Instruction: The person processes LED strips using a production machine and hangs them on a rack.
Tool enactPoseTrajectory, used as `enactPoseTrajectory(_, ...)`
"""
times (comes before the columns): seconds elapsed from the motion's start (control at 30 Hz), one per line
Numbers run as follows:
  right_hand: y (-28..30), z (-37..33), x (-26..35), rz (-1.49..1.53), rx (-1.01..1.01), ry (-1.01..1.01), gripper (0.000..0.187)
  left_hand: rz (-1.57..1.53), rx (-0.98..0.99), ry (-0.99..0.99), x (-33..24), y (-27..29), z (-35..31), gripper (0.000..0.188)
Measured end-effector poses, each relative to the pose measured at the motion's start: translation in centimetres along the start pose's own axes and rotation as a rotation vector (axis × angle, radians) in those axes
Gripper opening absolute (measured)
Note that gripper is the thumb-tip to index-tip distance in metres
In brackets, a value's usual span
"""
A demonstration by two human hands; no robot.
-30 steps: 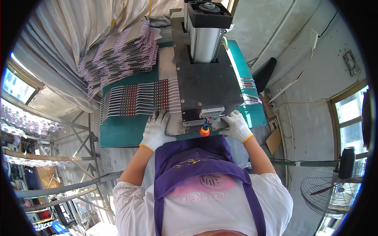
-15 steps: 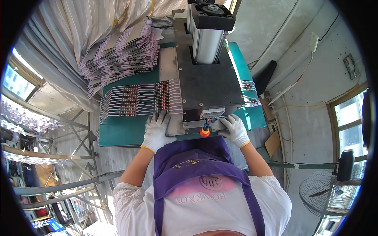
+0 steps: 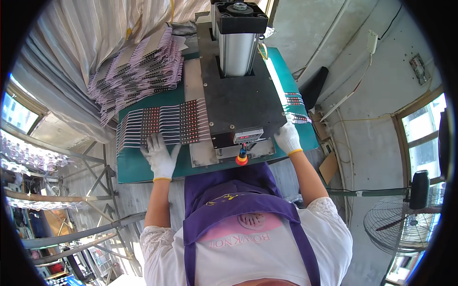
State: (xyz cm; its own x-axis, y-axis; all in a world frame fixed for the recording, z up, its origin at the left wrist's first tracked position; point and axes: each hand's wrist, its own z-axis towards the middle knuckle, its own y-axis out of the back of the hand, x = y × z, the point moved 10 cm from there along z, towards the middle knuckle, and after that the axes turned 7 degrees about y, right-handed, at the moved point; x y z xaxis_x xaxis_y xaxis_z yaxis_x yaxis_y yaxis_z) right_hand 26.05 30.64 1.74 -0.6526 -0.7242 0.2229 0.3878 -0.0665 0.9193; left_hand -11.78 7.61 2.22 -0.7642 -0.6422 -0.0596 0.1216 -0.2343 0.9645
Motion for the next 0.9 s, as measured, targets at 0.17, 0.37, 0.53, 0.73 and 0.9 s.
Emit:
enactPoseTrajectory(0.17, -1.4, 4.6, -3.1, 0.206, 0.01, -0.136, 0.059, -0.043, 0.245, 0.034, 3.2, -7.0, -1.3, 0.083)
enactPoseTrajectory(0.37, -0.2, 4.2, -3.2, 0.056, 0.204, -0.192, 0.047, -0.491, -0.244, 0.354, 7.9, -2.6, -0.6, 0.068)
enactPoseTrajectory(0.53, 2.7, 3.2, 0.0, 0.023, 0.116, -0.172, 0.038, -2.01, -0.25, 0.93, 17.0, -9.7, -0.4, 0.055)
enactPoseTrajectory(0.73, -2.2, 2.0, -3.7, -0.003, 0.06, -0.042, 0.039, -2.416, -0.02, 0.818, 17.4, -7.2, 4.3, 0.044)
enactPoseTrajectory(0.9, -3.1, 1.8, -4.5, 0.011, 0.021, -0.002, 0.038, -2.063, 0.01, 0.768, 19.1, -4.8, 3.8, 0.036)
